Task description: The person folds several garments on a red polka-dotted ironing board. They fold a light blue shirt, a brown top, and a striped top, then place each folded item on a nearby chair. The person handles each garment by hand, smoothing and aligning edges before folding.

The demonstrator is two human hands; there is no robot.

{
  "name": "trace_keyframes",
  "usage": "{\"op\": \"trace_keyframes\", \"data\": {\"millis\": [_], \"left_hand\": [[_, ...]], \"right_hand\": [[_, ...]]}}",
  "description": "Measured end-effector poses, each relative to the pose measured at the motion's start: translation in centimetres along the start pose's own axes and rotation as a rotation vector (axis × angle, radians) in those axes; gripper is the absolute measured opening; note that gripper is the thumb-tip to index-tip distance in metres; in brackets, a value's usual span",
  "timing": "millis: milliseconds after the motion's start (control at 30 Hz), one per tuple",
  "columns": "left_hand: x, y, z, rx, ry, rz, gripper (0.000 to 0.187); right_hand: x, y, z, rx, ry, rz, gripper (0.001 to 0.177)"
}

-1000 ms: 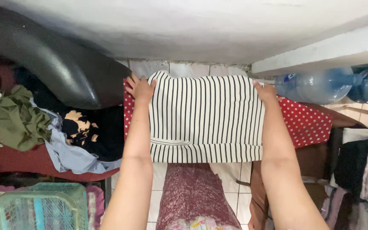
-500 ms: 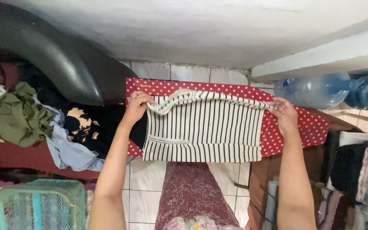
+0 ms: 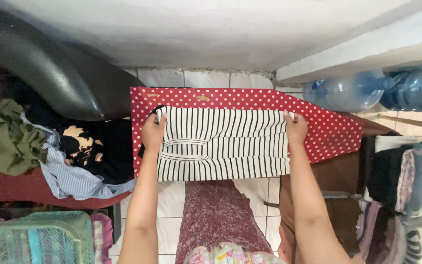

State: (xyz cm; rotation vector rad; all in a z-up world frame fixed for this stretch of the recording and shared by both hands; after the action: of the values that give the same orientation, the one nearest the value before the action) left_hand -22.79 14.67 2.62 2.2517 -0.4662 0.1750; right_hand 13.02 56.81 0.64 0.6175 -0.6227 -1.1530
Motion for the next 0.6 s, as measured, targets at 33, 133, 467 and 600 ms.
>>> {"op": "trace_keyframes", "data": {"millis": [33,133,467,600], "left_hand": [[-0.4,-0.1,0.1,0.003,0.073,-0.008,0.048],[-1.7,-0.1,1.1,-0.033,0.038,-0.097,0.041],[-2.4,-1.7,1.0,0.141,0.059,-0.211,0.038],[3.1,-2.0,-4.4,-0.497,-0.454,-0.216,0.054]], "right_hand": [[-0.3,-0.1,0.0,0.095,-0.012,-0.029,0.03],[-0.6,0.0,0.0,-0.077,0.077,-0.141,0.024],[0.8,-0.8,2.1,0.003,0.101,-0.217,0.031],[3.4,-0.3,4.2,0.329,-0.004,-0.157,0.054]]}}
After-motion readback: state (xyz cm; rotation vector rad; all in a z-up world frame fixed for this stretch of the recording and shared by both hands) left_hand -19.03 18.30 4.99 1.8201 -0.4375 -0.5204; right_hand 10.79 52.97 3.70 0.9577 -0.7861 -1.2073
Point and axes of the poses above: each hand's wrist, its own x-axis away from the middle knuckle, its own y-axis out of the back of the hand, z = x × y, the point moved 2 cm from there along -x, towards the middle knuckle
